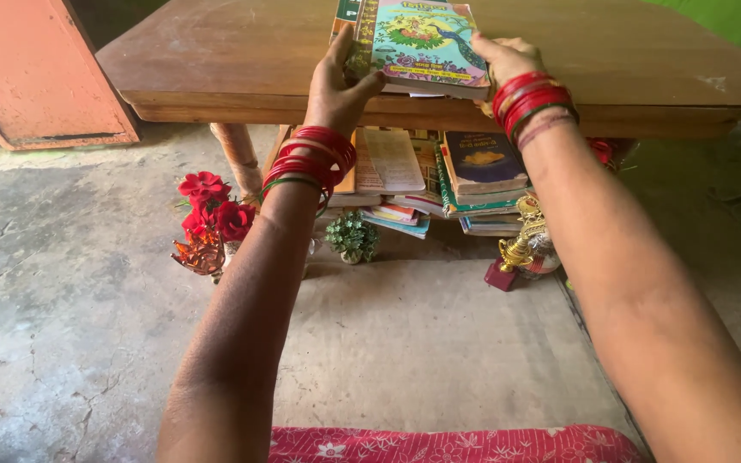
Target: The person sits on the floor and wipes the covers of several books with a cloth, then places them on a low wooden table. The person also wipes a small artificial flower arrangement and places it on the table.
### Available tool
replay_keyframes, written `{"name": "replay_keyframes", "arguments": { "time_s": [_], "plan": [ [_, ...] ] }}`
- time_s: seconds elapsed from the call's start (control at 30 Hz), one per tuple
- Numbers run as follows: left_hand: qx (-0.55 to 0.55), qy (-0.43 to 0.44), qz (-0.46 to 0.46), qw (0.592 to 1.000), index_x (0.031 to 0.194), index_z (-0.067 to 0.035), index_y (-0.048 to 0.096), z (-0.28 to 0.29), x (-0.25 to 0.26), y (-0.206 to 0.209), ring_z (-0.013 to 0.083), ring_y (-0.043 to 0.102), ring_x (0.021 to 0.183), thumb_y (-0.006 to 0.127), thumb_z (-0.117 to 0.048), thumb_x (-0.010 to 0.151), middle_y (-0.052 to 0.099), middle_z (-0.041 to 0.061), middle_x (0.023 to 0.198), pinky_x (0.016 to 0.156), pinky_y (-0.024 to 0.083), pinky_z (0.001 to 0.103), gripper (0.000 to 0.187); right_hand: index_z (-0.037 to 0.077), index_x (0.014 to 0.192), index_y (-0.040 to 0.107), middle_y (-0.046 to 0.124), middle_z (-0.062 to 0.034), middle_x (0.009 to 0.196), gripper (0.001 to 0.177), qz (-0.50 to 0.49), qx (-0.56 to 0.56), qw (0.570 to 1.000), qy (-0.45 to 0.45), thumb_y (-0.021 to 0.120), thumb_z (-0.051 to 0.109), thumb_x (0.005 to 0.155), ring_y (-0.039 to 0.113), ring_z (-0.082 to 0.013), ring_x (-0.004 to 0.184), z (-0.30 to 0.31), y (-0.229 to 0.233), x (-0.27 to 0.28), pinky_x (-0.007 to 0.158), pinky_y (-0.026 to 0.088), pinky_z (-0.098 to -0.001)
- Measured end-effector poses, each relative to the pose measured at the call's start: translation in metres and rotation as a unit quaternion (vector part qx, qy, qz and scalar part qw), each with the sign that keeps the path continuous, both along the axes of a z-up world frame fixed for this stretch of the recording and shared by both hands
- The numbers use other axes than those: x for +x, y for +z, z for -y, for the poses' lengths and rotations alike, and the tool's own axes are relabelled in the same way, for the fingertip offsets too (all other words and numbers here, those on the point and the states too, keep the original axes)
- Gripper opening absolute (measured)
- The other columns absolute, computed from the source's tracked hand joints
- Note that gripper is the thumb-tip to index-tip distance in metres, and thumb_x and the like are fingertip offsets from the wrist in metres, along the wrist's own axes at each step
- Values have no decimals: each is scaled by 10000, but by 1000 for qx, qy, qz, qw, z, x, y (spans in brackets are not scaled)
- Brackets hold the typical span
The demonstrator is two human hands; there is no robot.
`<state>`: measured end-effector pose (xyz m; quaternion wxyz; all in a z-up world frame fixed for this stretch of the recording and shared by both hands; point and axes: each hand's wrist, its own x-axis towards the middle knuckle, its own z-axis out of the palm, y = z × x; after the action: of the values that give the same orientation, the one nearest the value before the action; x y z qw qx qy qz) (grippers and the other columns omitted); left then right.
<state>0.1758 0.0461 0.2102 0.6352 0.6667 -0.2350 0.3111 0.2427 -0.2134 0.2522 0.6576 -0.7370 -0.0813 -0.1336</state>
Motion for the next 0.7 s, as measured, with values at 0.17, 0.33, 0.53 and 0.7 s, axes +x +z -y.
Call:
{"name": "replay_keyframes", "arguments": {
  "time_s": [0.17, 0.33, 0.53, 0.7],
  "plan": [
    [69, 147, 4, 987, 1543, -8, 408, 6, -4, -4, 218, 698, 1170, 793, -126, 925, 598, 182, 1479, 1038, 586, 325, 738, 87, 1209, 647, 701, -63, 918, 377, 199, 50, 977, -64, 714, 368, 967, 662, -161, 561, 11, -28, -26, 399, 556, -303],
    [46, 160, -29, 986, 1516, -55, 439, 11, -11, -5, 205, 716, 1233, 793, -222, 899, 650, 166, 1410, 1090, 577, 322, 731, 94, 1390, 648, 657, -68, 1158, 548, 390, -134, 910, 27, 677, 496, 1020, 732, -112, 813, 10, -40, -55, 528, 640, -243],
    [78, 264, 132, 952, 1451, 3, 544, 10, -2, -8, 278, 664, 1258, 861, -170, 925, 615, 250, 1419, 1053, 554, 390, 638, 49, 1346, 690, 704, -101, 1095, 496, 448, -215, 866, -53, 844, 343, 978, 681, -158, 822, -2, -27, -46, 738, 592, -317],
    [91, 280, 33, 955, 1455, -119, 551, 3, 11, -3, 235, 718, 1140, 806, -310, 911, 732, 113, 1250, 998, 578, 400, 631, 53, 1274, 713, 695, -107, 1017, 429, 391, -205, 895, -57, 862, 269, 934, 687, -177, 815, -11, -22, -13, 732, 600, -332]
  ]
}}
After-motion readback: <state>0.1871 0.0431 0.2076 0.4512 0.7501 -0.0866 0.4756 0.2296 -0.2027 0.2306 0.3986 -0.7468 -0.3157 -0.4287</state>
